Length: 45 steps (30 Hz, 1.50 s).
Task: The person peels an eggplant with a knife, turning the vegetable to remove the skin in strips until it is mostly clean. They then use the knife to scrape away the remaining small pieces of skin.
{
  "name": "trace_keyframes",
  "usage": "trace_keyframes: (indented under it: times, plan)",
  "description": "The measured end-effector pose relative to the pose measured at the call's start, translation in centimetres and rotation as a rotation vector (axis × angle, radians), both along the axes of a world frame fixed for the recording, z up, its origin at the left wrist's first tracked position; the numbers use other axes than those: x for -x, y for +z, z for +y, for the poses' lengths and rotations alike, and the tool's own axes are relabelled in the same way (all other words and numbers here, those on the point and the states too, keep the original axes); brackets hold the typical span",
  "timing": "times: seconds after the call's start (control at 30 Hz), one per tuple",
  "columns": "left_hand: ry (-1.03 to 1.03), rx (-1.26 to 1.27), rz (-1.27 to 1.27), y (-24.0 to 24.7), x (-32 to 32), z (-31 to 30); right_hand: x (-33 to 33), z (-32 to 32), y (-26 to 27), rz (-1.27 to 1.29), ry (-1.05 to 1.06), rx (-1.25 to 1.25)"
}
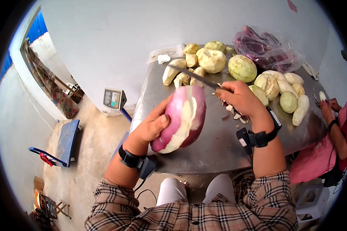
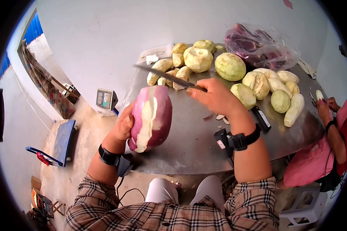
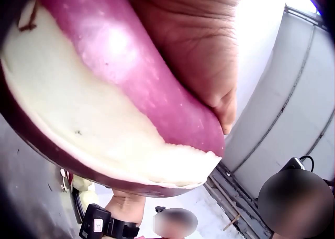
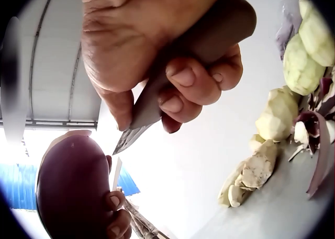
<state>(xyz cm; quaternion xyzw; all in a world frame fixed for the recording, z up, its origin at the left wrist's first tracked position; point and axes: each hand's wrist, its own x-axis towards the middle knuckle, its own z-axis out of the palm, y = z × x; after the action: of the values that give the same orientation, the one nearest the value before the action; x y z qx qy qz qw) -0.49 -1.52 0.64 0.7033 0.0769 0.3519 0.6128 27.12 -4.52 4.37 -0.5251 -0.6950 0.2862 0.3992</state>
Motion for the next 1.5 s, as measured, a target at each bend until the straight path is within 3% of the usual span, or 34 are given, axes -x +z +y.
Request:
trace_keyframes:
  times: [0.07, 0.27, 0.4, 0.57, 0.67, 0.87, 1.1, 1.23, 1.33, 1.5]
  plan:
    - [0.039, 0.019, -0.015, 0.1, 0.1, 0.1, 0.2, 0.6, -0.7, 0.073, -0.078, -0.088]
    - [0.107, 0.008, -0.053, 0.5, -0.7, 0.3, 4.7, -1.5, 0.0, 0.485, 0.093, -0.126]
    - [0.165, -0.039, -0.002, 0.0, -1.1, 0.4, 6.4, -2.1, -0.2, 0.458, 0.041, -0.193]
    - [0.296, 0.001, 0.003, -0.1, -1.1, 0.7, 5.5, -1.8, -0.5, 0.535, 0.082, -0.066]
    - [0.343, 0.120, -0.036, -0.7, -0.3, 1.8, 4.7, -0.9, -1.1, 0.573, 0.029, -0.051]
    - [0.623, 0.464, -0.270, 0.4, -0.2, 3.1, 1.0, 1.2, -1.1, 0.696, -0.214, -0.149]
    - [0.613, 0.594, -0.335, -0.3, -0.5, 3.8, -3.2, 3.0, -1.6, 0.699, -0.496, -0.425]
    - [0.595, 0.611, -0.358, -0.9, -0.5, 4.1, -5.1, 3.3, -1.7, 0.518, -0.673, -0.682]
    - [0.635, 0.624, -0.349, -0.9, -0.6, 4.0, -6.2, 3.6, -1.8, 0.224, -0.860, -0.880]
    - [0.679, 0.633, -0.343, -0.7, -0.7, 3.8, -6.7, 3.4, -1.8, 0.163, -0.973, -0.912]
